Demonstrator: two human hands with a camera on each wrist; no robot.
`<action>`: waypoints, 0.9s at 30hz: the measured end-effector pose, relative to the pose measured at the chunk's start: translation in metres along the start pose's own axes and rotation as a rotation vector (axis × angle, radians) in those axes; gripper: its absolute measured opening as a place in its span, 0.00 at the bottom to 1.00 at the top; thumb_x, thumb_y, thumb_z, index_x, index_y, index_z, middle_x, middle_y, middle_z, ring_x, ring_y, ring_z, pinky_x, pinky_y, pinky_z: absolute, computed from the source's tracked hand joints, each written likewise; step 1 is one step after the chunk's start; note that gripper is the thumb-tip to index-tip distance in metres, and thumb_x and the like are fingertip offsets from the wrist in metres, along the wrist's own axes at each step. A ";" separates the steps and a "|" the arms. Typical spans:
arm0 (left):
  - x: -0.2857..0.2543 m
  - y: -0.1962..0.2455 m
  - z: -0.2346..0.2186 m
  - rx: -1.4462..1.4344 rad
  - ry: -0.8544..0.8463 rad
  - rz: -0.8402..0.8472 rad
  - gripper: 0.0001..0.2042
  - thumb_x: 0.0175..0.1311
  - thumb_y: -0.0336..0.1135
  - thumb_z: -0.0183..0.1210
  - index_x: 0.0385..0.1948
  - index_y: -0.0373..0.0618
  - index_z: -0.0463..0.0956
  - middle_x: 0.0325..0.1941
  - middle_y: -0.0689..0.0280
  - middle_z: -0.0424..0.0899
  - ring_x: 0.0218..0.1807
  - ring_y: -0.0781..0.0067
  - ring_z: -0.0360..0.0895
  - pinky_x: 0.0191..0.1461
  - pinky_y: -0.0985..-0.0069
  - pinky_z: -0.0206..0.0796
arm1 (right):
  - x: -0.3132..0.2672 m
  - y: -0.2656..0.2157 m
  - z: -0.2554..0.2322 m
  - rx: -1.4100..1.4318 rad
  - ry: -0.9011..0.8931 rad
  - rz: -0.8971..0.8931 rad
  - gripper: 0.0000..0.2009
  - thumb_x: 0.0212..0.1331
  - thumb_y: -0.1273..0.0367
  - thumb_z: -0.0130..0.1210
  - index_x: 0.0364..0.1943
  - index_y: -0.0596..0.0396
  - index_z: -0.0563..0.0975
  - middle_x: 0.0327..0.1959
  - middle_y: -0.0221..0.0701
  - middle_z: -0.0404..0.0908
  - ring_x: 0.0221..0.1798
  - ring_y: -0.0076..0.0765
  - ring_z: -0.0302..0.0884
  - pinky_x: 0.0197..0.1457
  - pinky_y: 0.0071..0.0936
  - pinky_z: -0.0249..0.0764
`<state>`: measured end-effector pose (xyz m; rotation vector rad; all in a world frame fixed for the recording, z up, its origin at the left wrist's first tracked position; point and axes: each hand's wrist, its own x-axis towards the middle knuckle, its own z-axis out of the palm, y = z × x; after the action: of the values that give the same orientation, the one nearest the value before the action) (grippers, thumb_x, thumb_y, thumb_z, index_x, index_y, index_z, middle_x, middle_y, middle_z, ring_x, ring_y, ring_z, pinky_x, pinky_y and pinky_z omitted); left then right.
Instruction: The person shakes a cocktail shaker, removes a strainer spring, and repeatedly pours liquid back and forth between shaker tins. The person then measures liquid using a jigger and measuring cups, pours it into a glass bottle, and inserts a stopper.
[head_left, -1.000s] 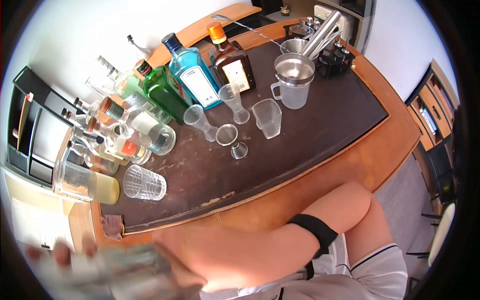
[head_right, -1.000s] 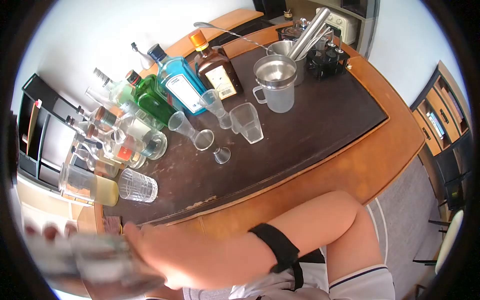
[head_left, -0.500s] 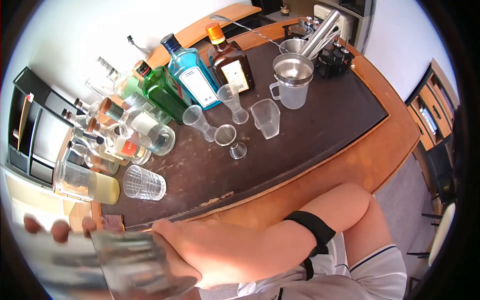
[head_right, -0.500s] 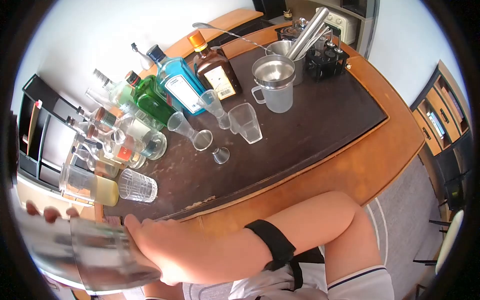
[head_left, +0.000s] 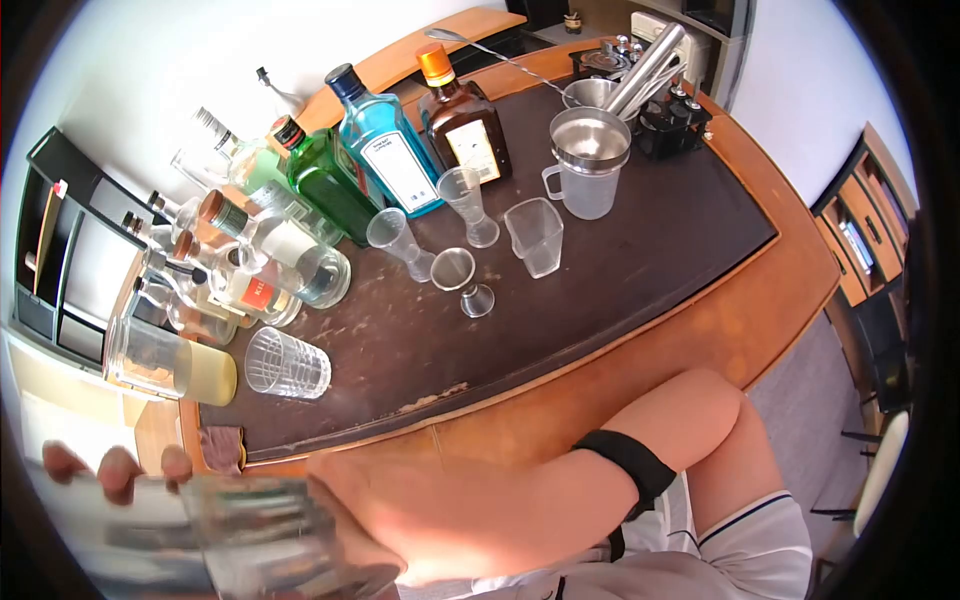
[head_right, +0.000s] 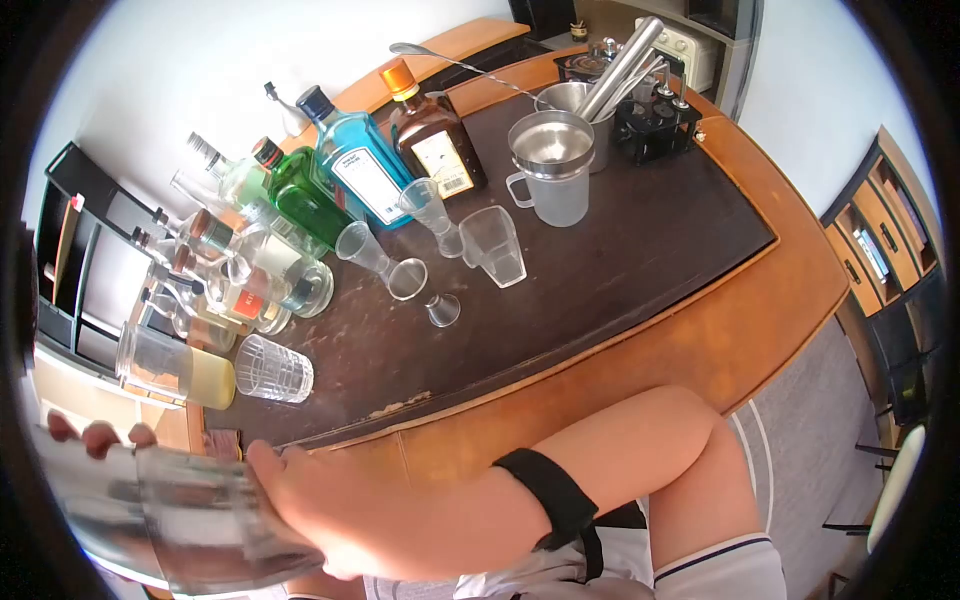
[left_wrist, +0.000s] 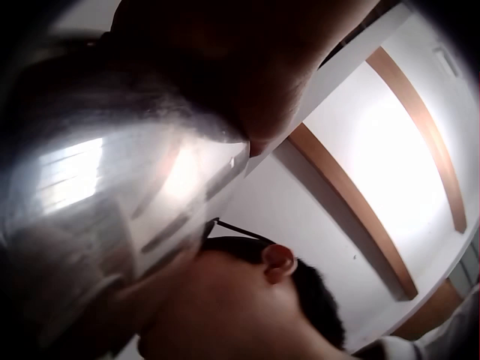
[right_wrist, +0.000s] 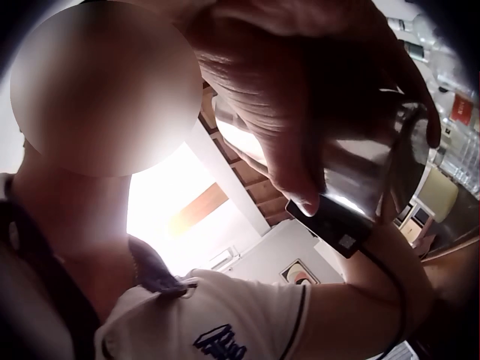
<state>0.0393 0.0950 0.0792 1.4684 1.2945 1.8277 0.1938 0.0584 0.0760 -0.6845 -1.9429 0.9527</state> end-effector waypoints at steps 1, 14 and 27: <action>0.002 0.000 0.001 -0.002 0.001 0.005 0.44 0.70 0.69 0.41 0.76 0.43 0.47 0.79 0.52 0.52 0.74 0.48 0.63 0.78 0.54 0.56 | 0.004 0.000 -0.004 0.069 -0.079 0.184 0.17 0.53 0.72 0.62 0.43 0.65 0.70 0.37 0.47 0.79 0.43 0.55 0.82 0.43 0.43 0.77; -0.003 -0.007 0.005 0.031 0.025 -0.025 0.44 0.70 0.69 0.41 0.77 0.43 0.47 0.79 0.52 0.51 0.74 0.48 0.63 0.78 0.54 0.56 | 0.002 0.023 0.020 -0.028 0.037 -0.146 0.34 0.44 0.77 0.64 0.59 0.77 0.62 0.39 0.52 0.79 0.42 0.59 0.81 0.42 0.45 0.78; -0.009 -0.007 0.014 0.054 0.036 -0.025 0.44 0.70 0.69 0.41 0.77 0.43 0.46 0.79 0.52 0.51 0.74 0.48 0.62 0.78 0.55 0.56 | 0.001 0.013 0.002 0.077 0.116 -0.283 0.19 0.53 0.73 0.65 0.44 0.66 0.68 0.36 0.49 0.79 0.40 0.56 0.81 0.39 0.43 0.76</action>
<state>0.0540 0.0963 0.0686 1.4467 1.3839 1.8237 0.1931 0.0662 0.0655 -0.3980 -1.8316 0.7898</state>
